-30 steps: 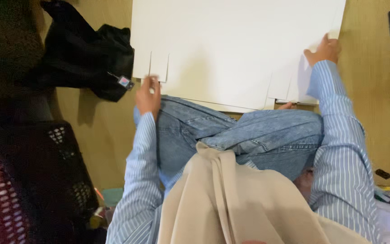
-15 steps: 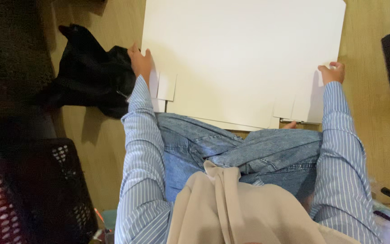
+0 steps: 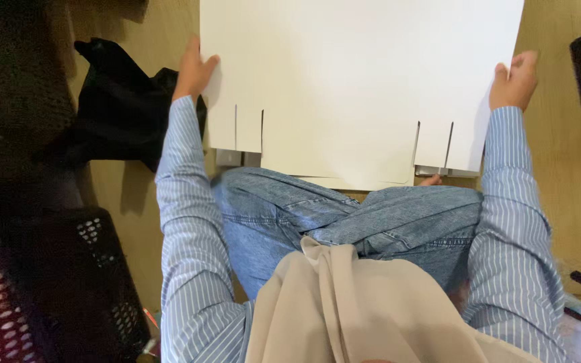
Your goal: The person assembles a black and white cardboard box by folding and tucking flaps. They place a white insert inside, close the lid, and then reopen the box to continue folding the outer flaps.
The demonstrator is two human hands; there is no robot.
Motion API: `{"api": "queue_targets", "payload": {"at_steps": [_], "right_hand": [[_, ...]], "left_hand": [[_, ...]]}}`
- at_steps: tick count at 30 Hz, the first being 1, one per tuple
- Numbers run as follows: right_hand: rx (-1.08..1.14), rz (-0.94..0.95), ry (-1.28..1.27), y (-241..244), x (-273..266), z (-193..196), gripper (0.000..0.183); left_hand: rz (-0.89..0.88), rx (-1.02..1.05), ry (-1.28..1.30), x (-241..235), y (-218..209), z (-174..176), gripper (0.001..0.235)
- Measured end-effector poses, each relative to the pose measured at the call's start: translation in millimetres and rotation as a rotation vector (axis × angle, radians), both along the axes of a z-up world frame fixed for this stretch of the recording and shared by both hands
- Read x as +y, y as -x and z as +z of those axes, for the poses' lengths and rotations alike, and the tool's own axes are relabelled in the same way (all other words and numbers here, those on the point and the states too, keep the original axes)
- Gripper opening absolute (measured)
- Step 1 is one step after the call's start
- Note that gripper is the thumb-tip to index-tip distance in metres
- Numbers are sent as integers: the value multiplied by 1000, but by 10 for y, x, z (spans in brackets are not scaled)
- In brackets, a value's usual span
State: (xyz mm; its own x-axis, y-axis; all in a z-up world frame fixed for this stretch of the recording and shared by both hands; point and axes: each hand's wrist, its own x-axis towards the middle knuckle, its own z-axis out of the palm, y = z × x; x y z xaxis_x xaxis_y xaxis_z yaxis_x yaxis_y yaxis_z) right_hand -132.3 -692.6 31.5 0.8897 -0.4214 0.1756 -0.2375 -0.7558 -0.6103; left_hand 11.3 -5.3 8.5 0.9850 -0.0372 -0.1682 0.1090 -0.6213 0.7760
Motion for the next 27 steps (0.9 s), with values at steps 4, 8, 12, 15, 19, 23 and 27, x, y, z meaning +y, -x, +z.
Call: {"api": "queue_targets", "payload": {"at_steps": [4, 8, 12, 15, 19, 23, 27], "right_hand": [[-35, 76, 288, -77, 272, 154, 47], [307, 74, 184, -159, 708, 553, 62], [-112, 507, 8, -183, 1051, 745, 48], [241, 422, 77, -232, 1217, 561, 46], [128, 623, 189, -306, 1415, 69, 55], [368, 598, 379, -205, 1789, -438, 71], [317, 526, 395, -134, 1893, -680, 74]], "left_hand": [[-139, 17, 36, -300, 5, 12, 89], [-265, 5, 210, -858, 111, 6, 96], [-473, -299, 115, -1446, 309, -17, 104], [-402, -153, -41, -1847, 496, -1, 98], [-301, 76, -304, -2193, 639, 53, 87], [-371, -33, -588, -2289, 806, -74, 72], [-357, -214, -675, -2219, 921, -309, 65]]}}
